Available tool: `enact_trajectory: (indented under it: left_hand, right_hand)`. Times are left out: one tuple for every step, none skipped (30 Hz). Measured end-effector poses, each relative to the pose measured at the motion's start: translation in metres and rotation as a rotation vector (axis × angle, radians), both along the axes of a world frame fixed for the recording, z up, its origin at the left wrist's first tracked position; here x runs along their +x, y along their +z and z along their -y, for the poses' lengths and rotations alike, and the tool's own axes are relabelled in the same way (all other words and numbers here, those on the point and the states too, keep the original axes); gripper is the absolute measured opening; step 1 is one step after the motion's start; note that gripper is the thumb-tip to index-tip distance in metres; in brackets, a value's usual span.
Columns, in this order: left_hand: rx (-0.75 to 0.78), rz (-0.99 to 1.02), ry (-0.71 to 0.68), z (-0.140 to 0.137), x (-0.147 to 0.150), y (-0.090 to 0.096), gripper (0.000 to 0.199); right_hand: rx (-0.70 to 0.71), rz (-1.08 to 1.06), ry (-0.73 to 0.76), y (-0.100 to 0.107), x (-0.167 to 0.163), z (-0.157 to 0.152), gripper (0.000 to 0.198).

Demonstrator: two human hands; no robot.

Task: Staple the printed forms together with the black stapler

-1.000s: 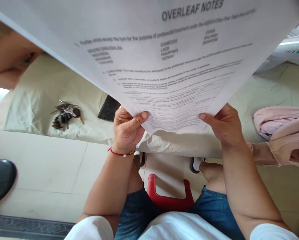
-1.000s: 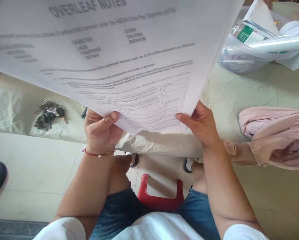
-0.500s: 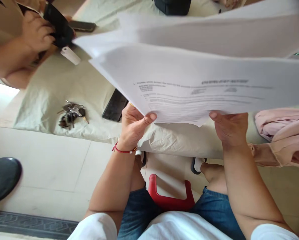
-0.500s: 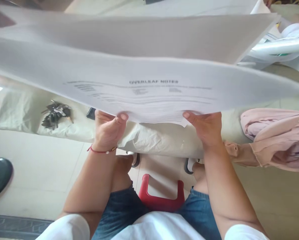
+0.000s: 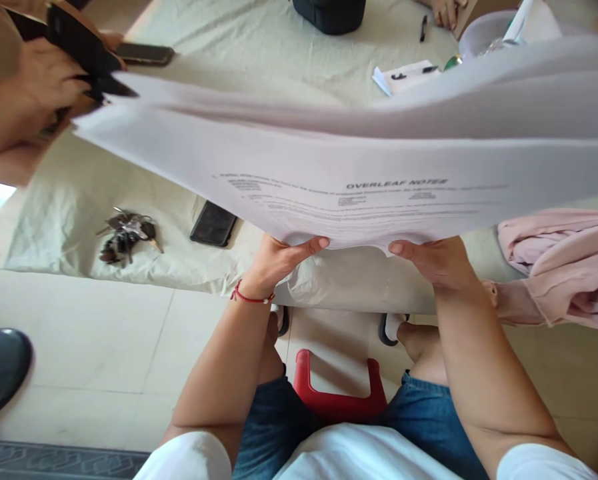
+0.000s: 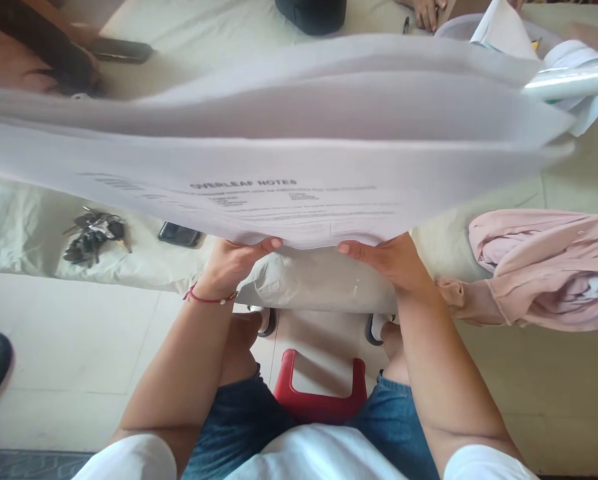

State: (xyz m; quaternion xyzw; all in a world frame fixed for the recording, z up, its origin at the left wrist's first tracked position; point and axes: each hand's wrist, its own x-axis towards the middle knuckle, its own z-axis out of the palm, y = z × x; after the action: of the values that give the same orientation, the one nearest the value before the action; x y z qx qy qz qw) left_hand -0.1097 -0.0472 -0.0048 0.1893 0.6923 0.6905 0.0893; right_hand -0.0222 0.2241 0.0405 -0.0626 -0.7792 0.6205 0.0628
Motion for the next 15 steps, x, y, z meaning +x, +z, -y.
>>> enact_trajectory:
  left_hand:
    - [0.011, -0.001, 0.008, 0.0, -0.001, -0.002, 0.061]
    - [0.025, -0.003, 0.017, -0.001, -0.001, -0.004, 0.059]
    - [0.036, -0.006, 0.024, 0.0, -0.001, -0.005, 0.055]
    - [0.042, -0.007, 0.029, 0.0, -0.001, -0.006, 0.052]
    - [0.037, -0.008, 0.028, 0.001, -0.001, -0.006, 0.049]
    - [0.02, -0.007, 0.019, 0.003, 0.0, -0.005, 0.048]
    - [-0.005, -0.003, 0.006, 0.005, 0.001, -0.004, 0.047]
    - [-0.035, 0.005, -0.014, 0.007, 0.002, -0.001, 0.047]
    - [-0.068, 0.015, -0.039, 0.01, 0.003, 0.001, 0.047]
    - [-0.101, 0.026, -0.067, 0.012, 0.004, 0.003, 0.046]
    - [-0.13, 0.038, -0.099, 0.014, 0.004, 0.005, 0.043]
    - [-0.154, 0.05, -0.132, 0.016, 0.004, 0.006, 0.04]
    - [-0.175, 0.059, -0.163, 0.017, 0.004, 0.007, 0.038]
    - [-0.191, 0.066, -0.181, 0.018, 0.003, 0.008, 0.036]
    - [-0.2, 0.07, -0.186, 0.018, 0.003, 0.007, 0.036]
  right_hand:
    - [0.009, 0.016, 0.004, 0.002, 0.001, 0.0, 0.07]
    - [0.007, 0.023, 0.003, 0.004, 0.002, 0.0, 0.071]
    - [-0.006, 0.022, 0.003, 0.005, 0.001, -0.001, 0.072]
    - [-0.026, 0.019, 0.01, 0.006, 0.001, -0.001, 0.072]
    - [-0.05, 0.017, 0.023, 0.006, 0.0, -0.002, 0.07]
    - [-0.072, 0.019, 0.038, 0.005, -0.001, -0.002, 0.068]
    - [-0.085, 0.025, 0.049, 0.004, -0.002, -0.002, 0.066]
    - [-0.089, 0.036, 0.047, 0.002, -0.002, -0.001, 0.065]
    - [-0.084, 0.049, 0.032, 0.0, -0.001, -0.001, 0.065]
    - [-0.076, 0.062, 0.011, -0.002, 0.0, -0.001, 0.066]
    - [-0.07, 0.071, -0.012, -0.004, 0.0, -0.001, 0.068]
    - [-0.069, 0.08, -0.027, -0.005, 0.001, -0.001, 0.07]
    - [-0.071, 0.088, -0.035, -0.005, 0.002, -0.002, 0.072]
    - [-0.069, 0.099, -0.035, -0.005, 0.002, -0.003, 0.072]
    - [-0.063, 0.107, -0.022, -0.005, 0.001, -0.003, 0.073]
